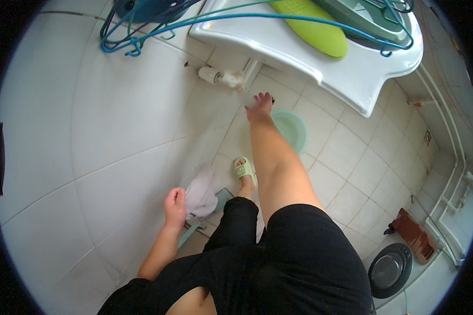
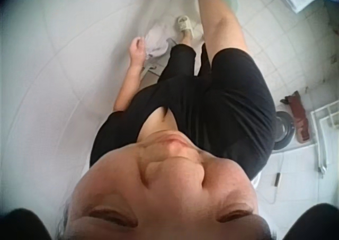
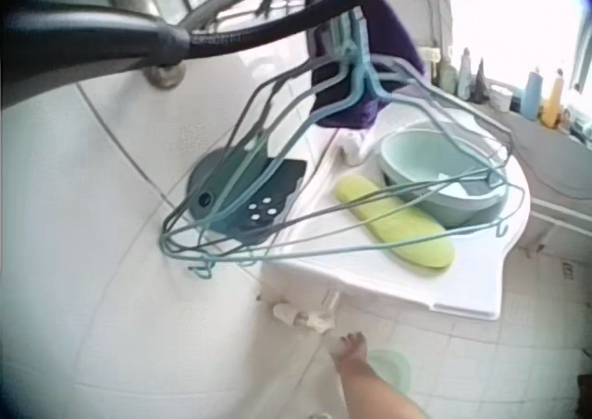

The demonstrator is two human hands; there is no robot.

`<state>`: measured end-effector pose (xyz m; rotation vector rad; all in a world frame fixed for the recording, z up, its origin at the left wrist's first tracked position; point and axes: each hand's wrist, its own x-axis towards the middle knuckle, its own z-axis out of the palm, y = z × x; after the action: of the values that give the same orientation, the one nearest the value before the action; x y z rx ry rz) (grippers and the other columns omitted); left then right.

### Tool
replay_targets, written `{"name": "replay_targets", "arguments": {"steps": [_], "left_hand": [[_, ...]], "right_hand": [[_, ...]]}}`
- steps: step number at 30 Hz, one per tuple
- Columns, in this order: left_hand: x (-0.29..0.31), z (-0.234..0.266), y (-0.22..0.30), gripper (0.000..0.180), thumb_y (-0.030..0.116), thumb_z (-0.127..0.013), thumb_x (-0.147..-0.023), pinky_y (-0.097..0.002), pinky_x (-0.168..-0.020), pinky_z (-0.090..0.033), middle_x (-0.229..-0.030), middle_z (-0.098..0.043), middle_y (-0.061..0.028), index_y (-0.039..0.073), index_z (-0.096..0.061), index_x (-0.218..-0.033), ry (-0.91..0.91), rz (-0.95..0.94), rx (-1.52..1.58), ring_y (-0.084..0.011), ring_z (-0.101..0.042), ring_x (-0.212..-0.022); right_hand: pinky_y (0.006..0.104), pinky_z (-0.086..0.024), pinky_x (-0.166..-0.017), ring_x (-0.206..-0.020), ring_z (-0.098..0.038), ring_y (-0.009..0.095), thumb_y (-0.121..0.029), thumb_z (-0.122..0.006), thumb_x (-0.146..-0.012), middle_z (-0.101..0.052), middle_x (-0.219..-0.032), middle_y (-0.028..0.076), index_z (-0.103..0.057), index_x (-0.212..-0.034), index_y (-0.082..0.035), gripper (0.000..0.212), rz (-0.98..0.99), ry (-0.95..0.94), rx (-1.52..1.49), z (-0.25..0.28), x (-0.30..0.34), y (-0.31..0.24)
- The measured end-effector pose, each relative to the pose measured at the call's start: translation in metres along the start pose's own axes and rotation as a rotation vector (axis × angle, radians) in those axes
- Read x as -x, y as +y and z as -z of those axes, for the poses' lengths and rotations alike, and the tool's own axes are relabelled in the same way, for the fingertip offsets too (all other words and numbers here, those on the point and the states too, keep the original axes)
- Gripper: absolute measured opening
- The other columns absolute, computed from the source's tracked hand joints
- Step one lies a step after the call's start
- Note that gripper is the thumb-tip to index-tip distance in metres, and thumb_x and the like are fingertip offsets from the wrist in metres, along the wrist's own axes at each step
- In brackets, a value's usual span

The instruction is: The person washes a cloth under a tap and wrings it out. They then pour water from a basin onto the tiled floor. Using a flat mop, the person mops the floor area, repeatedly dipping the mop into the basin and wringing it out by hand to continue cleaning.

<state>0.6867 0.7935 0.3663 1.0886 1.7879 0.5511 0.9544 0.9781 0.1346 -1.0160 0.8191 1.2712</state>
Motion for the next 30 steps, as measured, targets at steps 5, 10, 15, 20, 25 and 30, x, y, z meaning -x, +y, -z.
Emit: {"name": "replay_targets", "arguments": {"steps": [5, 10, 15, 20, 25, 30], "left_hand": [[-0.014, 0.006, 0.002, 0.019, 0.02, -0.049, -0.086, -0.0222, -0.068, -0.038, -0.081, -0.051, 0.0, 0.002, -0.053, -0.087, -0.014, 0.148, 0.155, -0.0072, -0.044, -0.075], [-0.033, -0.003, 0.012, 0.02, 0.023, -0.052, -0.085, -0.0209, -0.065, -0.038, -0.077, -0.051, 0.0008, 0.003, -0.053, -0.087, -0.167, 0.119, 0.209, -0.0064, -0.044, -0.072], [-0.077, -0.044, 0.028, 0.025, 0.027, -0.053, -0.084, -0.0238, -0.068, -0.039, -0.08, -0.051, -0.0013, 0.003, -0.052, -0.09, -0.336, 0.159, 0.257, -0.0086, -0.045, -0.075], [-0.129, -0.102, 0.039, 0.033, 0.032, -0.052, -0.083, -0.028, -0.072, -0.04, -0.087, -0.052, -0.0055, 0.001, -0.049, -0.096, -0.409, 0.157, 0.257, -0.013, -0.047, -0.081], [-0.145, -0.141, 0.061, 0.041, 0.034, -0.051, -0.082, -0.0305, -0.076, -0.04, -0.096, -0.052, -0.0114, -0.001, -0.045, -0.103, -0.405, 0.226, 0.181, -0.0174, -0.049, -0.086], [-0.127, -0.146, 0.04, 0.041, 0.031, -0.051, -0.082, -0.0325, -0.074, -0.042, -0.097, -0.052, -0.012, -0.002, -0.044, -0.106, -0.417, 0.201, 0.128, -0.0194, -0.05, -0.086]], "right_hand": [[0.0474, -0.018, -0.101, -0.118, -0.028, 0.032, -0.042, -0.038, -0.083, -0.031, -0.129, 0.009, -0.039, -0.117, -0.007, 0.049, -0.065, -0.096, -0.025, -0.008, 0.019, 0.014], [0.0511, -0.02, -0.098, -0.119, -0.026, 0.034, -0.038, -0.041, -0.082, -0.031, -0.125, 0.008, -0.038, -0.118, -0.012, 0.044, -0.132, -0.197, -0.1, -0.018, 0.033, 0.017], [0.0551, -0.023, -0.094, -0.12, -0.024, 0.031, -0.037, -0.047, -0.081, -0.024, -0.133, 0.005, -0.035, -0.123, -0.015, 0.049, 0.016, -0.357, 0.024, -0.029, 0.043, 0.001], [0.0524, -0.03, -0.09, -0.118, -0.032, 0.024, -0.035, -0.05, -0.081, -0.033, -0.129, 0.005, -0.038, -0.12, -0.01, 0.048, 0.563, -0.554, 0.928, 0.0, -0.002, -0.012], [0.0344, -0.047, -0.074, -0.076, -0.059, 0.02, -0.042, -0.062, -0.072, -0.06, -0.09, 0.008, -0.053, -0.103, -0.001, 0.052, 0.667, -0.341, 2.337, -0.041, 0.079, -0.023], [0.0334, -0.044, -0.074, -0.089, -0.056, 0.026, -0.043, -0.051, -0.077, -0.06, -0.09, 0.015, -0.061, -0.088, -0.003, 0.043, 0.446, -0.253, 1.738, -0.009, -0.042, 0.012]]}}
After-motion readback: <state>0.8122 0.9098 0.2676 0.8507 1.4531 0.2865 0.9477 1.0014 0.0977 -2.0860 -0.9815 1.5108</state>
